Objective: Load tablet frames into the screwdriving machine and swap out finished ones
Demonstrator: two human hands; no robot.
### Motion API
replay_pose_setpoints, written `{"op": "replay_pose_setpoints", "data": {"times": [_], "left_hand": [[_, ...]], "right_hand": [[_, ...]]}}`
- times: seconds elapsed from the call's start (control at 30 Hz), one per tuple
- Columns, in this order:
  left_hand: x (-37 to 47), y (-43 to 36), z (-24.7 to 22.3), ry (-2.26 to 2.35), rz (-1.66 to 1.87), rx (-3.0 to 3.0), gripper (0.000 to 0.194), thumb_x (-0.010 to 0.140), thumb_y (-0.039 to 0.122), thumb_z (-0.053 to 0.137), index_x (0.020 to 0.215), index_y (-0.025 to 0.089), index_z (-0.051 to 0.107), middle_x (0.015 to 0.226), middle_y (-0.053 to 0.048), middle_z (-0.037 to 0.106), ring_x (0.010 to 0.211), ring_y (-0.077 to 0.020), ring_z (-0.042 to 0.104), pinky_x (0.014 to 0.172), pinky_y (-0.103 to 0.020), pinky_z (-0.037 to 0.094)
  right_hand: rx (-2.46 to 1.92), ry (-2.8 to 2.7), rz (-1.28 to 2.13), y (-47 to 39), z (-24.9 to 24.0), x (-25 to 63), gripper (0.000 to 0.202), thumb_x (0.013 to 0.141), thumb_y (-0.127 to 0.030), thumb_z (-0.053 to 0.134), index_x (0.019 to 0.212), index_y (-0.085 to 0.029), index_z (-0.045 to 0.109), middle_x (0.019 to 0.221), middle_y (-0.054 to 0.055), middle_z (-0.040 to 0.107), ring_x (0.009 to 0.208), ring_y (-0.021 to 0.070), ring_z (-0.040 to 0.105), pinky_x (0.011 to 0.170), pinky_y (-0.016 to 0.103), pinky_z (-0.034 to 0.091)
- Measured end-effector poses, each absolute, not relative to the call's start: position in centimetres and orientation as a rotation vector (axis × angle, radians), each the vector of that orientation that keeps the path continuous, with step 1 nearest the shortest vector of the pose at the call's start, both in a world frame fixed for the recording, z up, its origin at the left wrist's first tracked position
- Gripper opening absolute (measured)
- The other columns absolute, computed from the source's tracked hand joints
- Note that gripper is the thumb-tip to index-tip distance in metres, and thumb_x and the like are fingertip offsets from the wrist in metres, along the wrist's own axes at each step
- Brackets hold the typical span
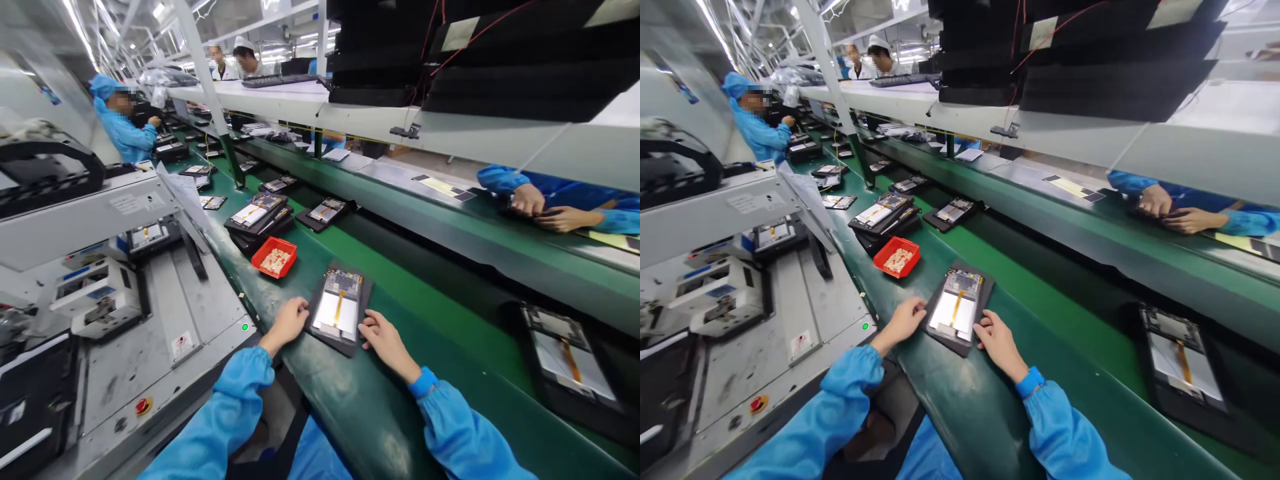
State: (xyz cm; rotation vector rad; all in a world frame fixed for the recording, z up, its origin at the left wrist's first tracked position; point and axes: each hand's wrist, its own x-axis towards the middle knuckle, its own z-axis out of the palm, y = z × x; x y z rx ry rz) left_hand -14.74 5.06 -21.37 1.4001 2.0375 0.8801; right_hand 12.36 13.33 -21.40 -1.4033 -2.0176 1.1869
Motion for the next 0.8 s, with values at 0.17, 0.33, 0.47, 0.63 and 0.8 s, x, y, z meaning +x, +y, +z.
{"op": "replay_pose_setpoints", "data": {"times": [0.17, 0.33, 0.47, 0.63, 0.8], "left_hand": [[-10.1, -0.7, -21.9, 1.861, 0.878, 1.305, 0.006, 0.083, 0.016, 0.059, 0.085, 0.018, 0.064, 0.072, 0.0, 0.066, 0.067, -0.0143, 0.061, 0.066, -0.026, 0.046], [-10.4, -3.9, -22.5, 1.934, 1.048, 1.155, 0.008, 0.085, 0.02, 0.058, 0.092, 0.019, 0.06, 0.077, 0.001, 0.064, 0.07, -0.0146, 0.061, 0.069, -0.027, 0.047], [-12.0, -2.3, -23.2, 1.954, 1.068, 1.263, 0.043, 0.085, 0.016, 0.058, 0.128, 0.02, 0.052, 0.107, -0.005, 0.064, 0.072, -0.0124, 0.061, 0.079, -0.03, 0.051], [-13.3, 0.8, -22.6, 2.008, 0.87, 1.612, 0.02, 0.093, 0.018, 0.049, 0.095, 0.02, 0.068, 0.101, -0.007, 0.064, 0.094, -0.0208, 0.062, 0.091, -0.036, 0.049], [-13.8, 1.5, -21.3, 1.996, 0.967, 1.531, 0.021, 0.096, 0.023, 0.048, 0.091, 0.021, 0.069, 0.112, -0.007, 0.069, 0.107, -0.0216, 0.062, 0.099, -0.033, 0.045]], "right_hand": [[-1.476, -2.215, 0.981, 11.5, -21.1, 15.2, 0.057, 0.079, -0.043, 0.061, 0.128, -0.014, 0.055, 0.105, 0.008, 0.064, 0.069, 0.0163, 0.063, 0.078, 0.037, 0.054], [-1.464, -2.257, 1.012, 8.5, -20.2, 16.9, 0.05, 0.082, -0.046, 0.061, 0.123, -0.019, 0.056, 0.104, 0.007, 0.065, 0.071, 0.0173, 0.064, 0.075, 0.035, 0.053], [-1.475, -2.367, 0.899, 6.3, -19.8, 16.8, 0.053, 0.08, -0.05, 0.067, 0.123, -0.023, 0.054, 0.097, 0.005, 0.067, 0.073, 0.0201, 0.064, 0.073, 0.035, 0.051], [-1.601, -2.16, 1.236, 6.2, -20.2, 16.6, 0.042, 0.08, -0.049, 0.065, 0.109, -0.023, 0.049, 0.066, -0.004, 0.063, 0.059, 0.0189, 0.062, 0.062, 0.031, 0.048], [-1.638, -2.123, 1.237, 6.4, -20.2, 16.5, 0.028, 0.077, -0.047, 0.066, 0.086, -0.024, 0.052, 0.066, -0.001, 0.065, 0.056, 0.0179, 0.062, 0.056, 0.029, 0.047]]}}
